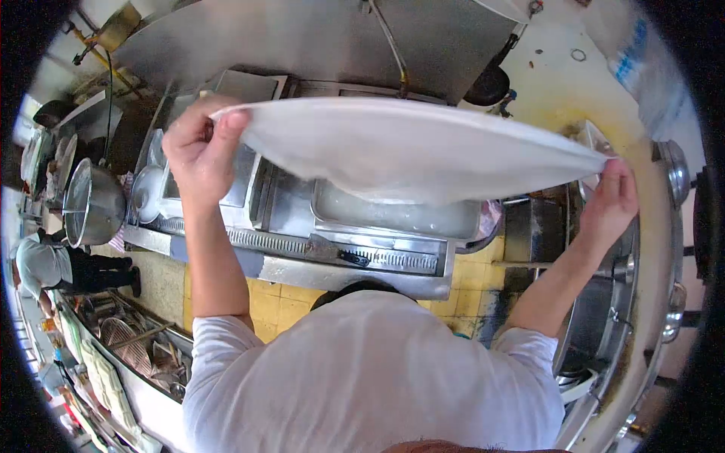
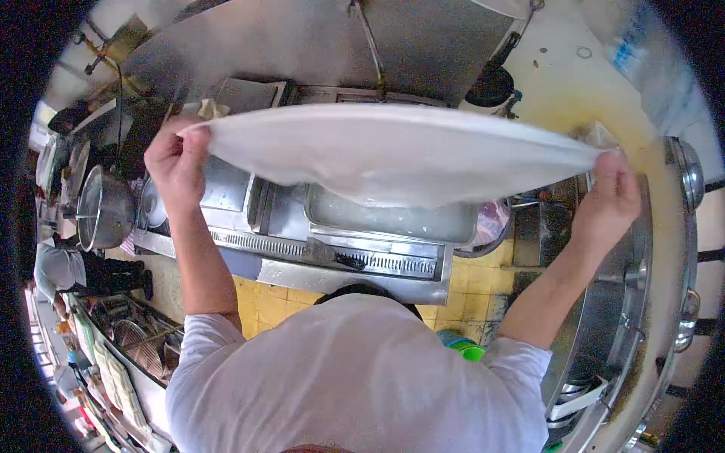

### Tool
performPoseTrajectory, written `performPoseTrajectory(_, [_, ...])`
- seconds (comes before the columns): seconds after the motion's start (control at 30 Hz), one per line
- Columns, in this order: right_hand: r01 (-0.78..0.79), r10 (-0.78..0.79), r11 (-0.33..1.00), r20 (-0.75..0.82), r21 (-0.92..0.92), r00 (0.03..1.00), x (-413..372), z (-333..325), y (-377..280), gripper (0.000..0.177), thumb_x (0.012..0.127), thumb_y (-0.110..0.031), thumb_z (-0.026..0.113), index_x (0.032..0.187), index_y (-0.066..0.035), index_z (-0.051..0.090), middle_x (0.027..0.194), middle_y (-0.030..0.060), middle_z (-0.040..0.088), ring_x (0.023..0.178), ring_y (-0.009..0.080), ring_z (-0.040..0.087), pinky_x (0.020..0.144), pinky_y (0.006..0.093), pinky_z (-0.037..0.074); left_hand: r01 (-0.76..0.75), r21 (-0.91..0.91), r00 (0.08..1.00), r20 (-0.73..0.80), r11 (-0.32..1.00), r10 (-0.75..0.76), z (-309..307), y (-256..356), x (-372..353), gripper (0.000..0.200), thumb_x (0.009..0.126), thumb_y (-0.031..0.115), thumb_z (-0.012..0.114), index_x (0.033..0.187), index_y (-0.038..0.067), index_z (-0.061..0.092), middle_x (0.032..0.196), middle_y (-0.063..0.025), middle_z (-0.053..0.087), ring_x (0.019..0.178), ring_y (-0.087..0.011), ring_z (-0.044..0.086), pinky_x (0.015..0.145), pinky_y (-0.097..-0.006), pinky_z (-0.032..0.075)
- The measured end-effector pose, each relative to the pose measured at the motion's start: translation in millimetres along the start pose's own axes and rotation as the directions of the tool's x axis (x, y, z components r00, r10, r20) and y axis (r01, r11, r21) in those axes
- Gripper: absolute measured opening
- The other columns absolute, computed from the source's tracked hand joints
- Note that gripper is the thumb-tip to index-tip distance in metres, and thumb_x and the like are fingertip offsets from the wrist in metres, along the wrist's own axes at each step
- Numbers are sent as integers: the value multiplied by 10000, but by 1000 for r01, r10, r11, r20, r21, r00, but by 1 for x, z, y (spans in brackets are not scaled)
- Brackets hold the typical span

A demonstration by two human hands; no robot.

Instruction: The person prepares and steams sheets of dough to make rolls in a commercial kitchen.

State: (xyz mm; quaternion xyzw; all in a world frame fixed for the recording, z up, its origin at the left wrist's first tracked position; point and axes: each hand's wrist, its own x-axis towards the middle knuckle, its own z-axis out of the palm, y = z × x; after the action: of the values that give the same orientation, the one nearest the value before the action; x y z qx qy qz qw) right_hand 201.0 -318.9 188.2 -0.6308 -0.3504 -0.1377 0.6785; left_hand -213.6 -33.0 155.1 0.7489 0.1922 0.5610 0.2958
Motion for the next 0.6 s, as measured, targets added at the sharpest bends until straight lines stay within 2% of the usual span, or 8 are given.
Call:
performPoseTrajectory(0.1, [-222, 240, 958, 85, -181, 967, -30, -8, 41, 150, 954, -184, 705, 982, -39, 727, 834, -45, 645, 676, 48, 500, 581, 219, 398, 377, -33, 920, 132, 925, -370, 15, -37, -19, 160, 941, 181, 721, 953, 21, 726, 725, 52, 590, 626, -25, 452, 548, -215, 361])
performPoseTrajectory(0.2, [-505, 530, 847, 201, -165, 824, -53, 29, 99, 156, 971, -171, 666, 971, -22, 713, 685, -36, 567, 591, 57, 480, 511, 225, 362, 697, 128, 659, 277, 706, -700, 59, -87, -25, 218, 968, 208, 652, 921, 7, 721, 658, 2, 603, 579, -60, 515, 512, -249, 388])
performPoseTrajectory(0.3, [-608, 562, 785, 278, 118, 779, -49, 79, 197, 168, 953, 17, 522, 1073, 30, 639, 884, 72, 655, 756, 170, 647, 696, 309, 560, 750, -27, 644, 261, 661, -719, 117, -166, -21, 262, 959, 200, 615, 1051, -33, 692, 850, -109, 716, 732, -172, 677, 666, -311, 542])
performPoseTrajectory(0.37, [-615, 540, 746, 308, 257, 784, -43, 108, 226, 345, 927, 15, 539, 1269, 45, 572, 1109, 119, 671, 967, 229, 673, 842, 366, 566, 435, 183, 864, 190, 882, -466, 158, -257, -27, 426, 906, 261, 695, 1233, -8, 639, 1097, -153, 729, 987, -287, 708, 860, -347, 553])
performPoseTrajectory(0.43, [-606, 536, 793, 391, 70, 748, -61, 122, 299, 458, 905, 7, 559, 1360, 20, 514, 1253, 149, 617, 1101, 261, 630, 934, 389, 525, 297, 304, 881, 279, 905, -383, 184, -307, -56, 514, 873, 285, 733, 1293, 17, 610, 1172, -168, 704, 1073, -329, 674, 926, -373, 529])
performPoseTrajectory(0.47, [-568, 552, 815, 461, -119, 695, -67, 124, 319, 583, 882, -1, 580, 1451, -5, 455, 1396, 178, 563, 1235, 292, 587, 1026, 412, 484, 146, 406, 870, 381, 902, -312, 192, -315, -62, 610, 840, 309, 770, 1354, 42, 580, 1247, -183, 679, 1159, -372, 639, 991, -400, 504])
performPoseTrajectory(0.53, [46, 571, 742, 666, -669, 481, -117, 123, 291, 685, 850, -89, 646, 1502, -102, 438, 1326, 116, 576, 1134, 260, 624, 954, 401, 501, 393, 423, 593, 562, 816, -577, 176, -200, -78, 681, 808, 335, 803, 1393, 89, 557, 1284, -200, 651, 1196, -393, 605, 1043, -434, 472])
performPoseTrajectory(0.6, [508, -6, 818, 880, -269, 476, -191, 99, 269, 728, 783, -112, 666, 1482, -118, 464, 1286, 154, 624, 1167, 302, 616, 1038, 460, 441, -145, 369, 683, 709, 918, -177, 176, -213, -147, 562, 787, 298, 786, 1297, 114, 640, 1286, -209, 641, 1234, -387, 572, 1083, -428, 439])
